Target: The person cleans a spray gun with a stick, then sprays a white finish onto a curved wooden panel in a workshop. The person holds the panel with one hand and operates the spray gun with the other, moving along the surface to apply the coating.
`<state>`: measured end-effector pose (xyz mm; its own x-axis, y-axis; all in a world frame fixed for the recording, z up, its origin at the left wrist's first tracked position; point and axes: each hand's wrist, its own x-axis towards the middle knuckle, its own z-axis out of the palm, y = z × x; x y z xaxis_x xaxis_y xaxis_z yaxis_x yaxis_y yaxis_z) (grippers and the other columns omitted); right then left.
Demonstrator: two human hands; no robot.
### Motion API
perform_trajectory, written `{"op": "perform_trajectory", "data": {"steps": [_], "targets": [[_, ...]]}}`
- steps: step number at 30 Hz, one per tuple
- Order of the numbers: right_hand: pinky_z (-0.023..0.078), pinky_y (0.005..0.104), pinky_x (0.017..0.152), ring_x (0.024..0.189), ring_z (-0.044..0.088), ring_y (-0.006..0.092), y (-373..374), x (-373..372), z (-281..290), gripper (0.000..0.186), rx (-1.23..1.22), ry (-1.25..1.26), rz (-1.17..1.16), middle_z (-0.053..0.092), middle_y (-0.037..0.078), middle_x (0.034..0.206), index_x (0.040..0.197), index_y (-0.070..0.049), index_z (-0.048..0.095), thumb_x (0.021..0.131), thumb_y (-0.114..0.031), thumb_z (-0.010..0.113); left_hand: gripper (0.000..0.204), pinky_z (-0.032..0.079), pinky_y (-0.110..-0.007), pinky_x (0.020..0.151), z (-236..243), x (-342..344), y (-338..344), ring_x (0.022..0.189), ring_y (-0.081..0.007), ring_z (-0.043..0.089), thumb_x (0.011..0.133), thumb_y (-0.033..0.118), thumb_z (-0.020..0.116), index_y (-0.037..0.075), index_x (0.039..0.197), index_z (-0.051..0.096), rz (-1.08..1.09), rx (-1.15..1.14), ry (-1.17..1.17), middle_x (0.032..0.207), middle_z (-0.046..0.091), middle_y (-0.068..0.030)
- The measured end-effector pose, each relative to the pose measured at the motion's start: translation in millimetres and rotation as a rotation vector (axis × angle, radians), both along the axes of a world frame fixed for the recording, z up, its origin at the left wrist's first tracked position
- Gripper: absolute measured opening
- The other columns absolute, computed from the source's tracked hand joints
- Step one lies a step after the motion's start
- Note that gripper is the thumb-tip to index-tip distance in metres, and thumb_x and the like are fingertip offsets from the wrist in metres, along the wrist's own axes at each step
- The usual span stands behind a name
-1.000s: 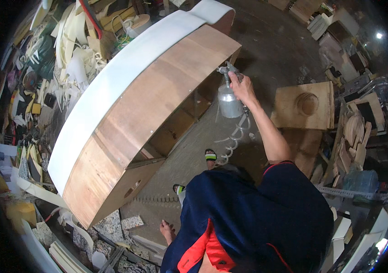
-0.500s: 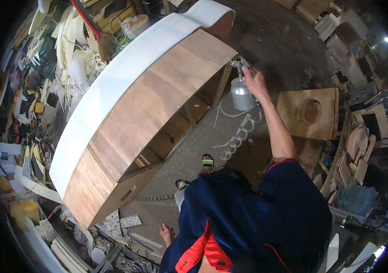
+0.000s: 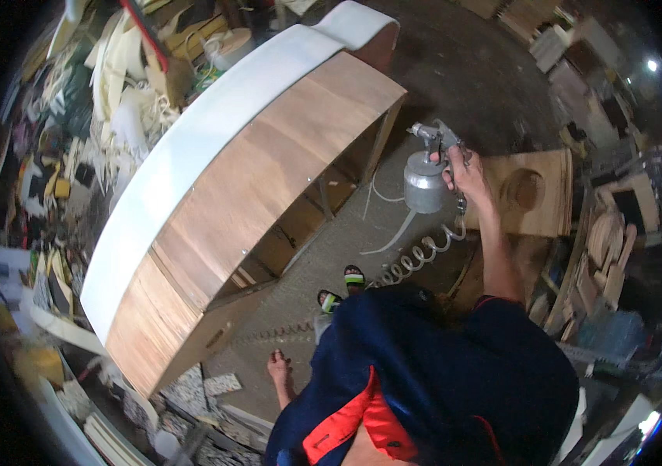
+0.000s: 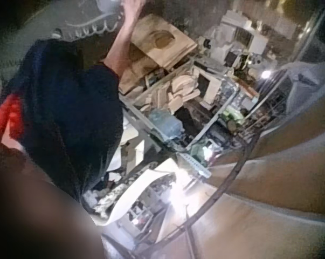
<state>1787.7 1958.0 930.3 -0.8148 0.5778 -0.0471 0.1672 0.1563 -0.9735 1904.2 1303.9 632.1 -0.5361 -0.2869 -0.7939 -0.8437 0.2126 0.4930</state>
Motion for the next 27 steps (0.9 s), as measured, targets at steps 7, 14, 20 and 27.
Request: {"op": "perform_trajectory", "data": {"steps": [7,14,20,27], "targets": [[0.035,0.0264,0.042,0.049,0.044,0.0081,15.2,26.1,16.2,0.034,-0.06,0.071,0.033,0.068,0.005,0.086,0.104,0.0,0.059,0.105,-0.032,0.047,0.052,0.047,-0.04,0.062,-22.2,-7.2,-14.3,0.082,-0.0226,0.065,0.097,0.043,0.061,0.009,0.135,0.052,0.041,-0.036,-0.094,0.115,0.065,-0.0071],[0.035,0.0263,0.041,0.05,0.046,0.0083,107.6,29.7,9.0,0.037,-0.079,-0.057,0.077,0.063,0.005,0.08,0.1,0.0,0.058,0.104,-0.036,0.049,0.054,0.045,-0.036,0.058,-4.9,0.0,54.3,0.075,-0.0189,0.062,0.098,0.044,0.06,0.006,0.135,0.053,0.015,-0.107,-0.035,0.1,0.064,-0.0055],[0.04,0.027,0.046,0.052,0.051,0.009,236.5,20.7,-16.8,0.049,0.029,-0.193,0.35,0.056,0.002,0.062,0.094,-0.003,0.058,0.1,-0.051,0.053,0.047,0.047,-0.033,0.059,0.5,28.5,232.3,0.076,-0.0151,0.061,0.098,0.04,0.061,0.004,0.129,0.059,-0.035,-0.201,-0.05,0.094,0.066,-0.0065],[0.043,0.0298,0.053,0.054,0.054,0.0102,332.1,-21.2,-23.8,0.057,-0.005,-0.167,0.546,0.054,0.001,0.057,0.087,-0.005,0.069,0.097,-0.059,0.054,0.047,0.052,-0.036,0.086,-2.5,79.0,426.8,0.1,-0.0241,0.065,0.099,0.037,0.06,-0.002,0.125,0.062,-0.33,-0.098,-0.027,0.111,0.07,-0.0147]]}}
